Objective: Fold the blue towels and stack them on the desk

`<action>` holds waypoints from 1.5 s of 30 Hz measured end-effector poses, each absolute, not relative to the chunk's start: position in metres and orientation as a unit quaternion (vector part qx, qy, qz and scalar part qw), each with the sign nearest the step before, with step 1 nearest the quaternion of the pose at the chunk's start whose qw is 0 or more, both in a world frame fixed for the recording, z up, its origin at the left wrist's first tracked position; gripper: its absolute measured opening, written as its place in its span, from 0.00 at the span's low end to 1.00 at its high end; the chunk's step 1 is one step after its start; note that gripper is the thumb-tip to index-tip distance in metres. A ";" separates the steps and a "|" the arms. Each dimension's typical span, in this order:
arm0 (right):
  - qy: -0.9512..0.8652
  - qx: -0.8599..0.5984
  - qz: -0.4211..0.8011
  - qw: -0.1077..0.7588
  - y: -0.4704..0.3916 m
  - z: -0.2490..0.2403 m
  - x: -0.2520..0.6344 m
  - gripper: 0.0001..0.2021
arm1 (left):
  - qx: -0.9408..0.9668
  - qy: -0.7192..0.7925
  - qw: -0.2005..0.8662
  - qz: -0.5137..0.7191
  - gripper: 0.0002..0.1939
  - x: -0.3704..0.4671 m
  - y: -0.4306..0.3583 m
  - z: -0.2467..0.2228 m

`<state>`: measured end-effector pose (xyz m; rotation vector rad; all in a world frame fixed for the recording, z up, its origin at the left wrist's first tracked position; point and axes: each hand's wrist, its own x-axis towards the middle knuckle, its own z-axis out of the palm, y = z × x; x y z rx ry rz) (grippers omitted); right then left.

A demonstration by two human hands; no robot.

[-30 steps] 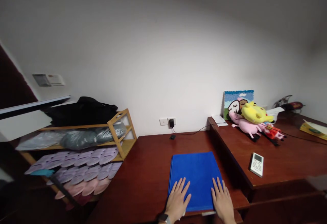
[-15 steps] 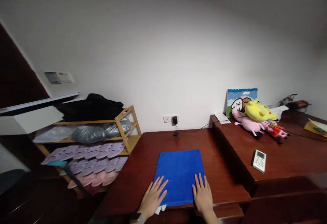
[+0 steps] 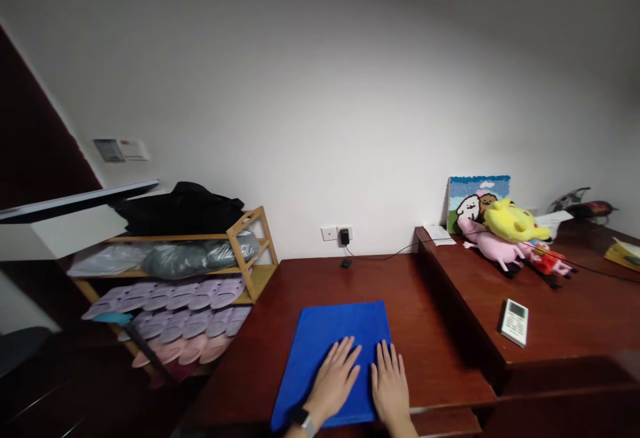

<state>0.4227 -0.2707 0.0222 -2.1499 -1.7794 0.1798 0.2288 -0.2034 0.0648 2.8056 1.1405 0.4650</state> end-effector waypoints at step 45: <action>-0.560 -0.804 0.149 0.136 -0.155 0.045 0.460 0.34 | 0.764 0.630 0.079 0.116 0.35 0.086 -0.078 0.035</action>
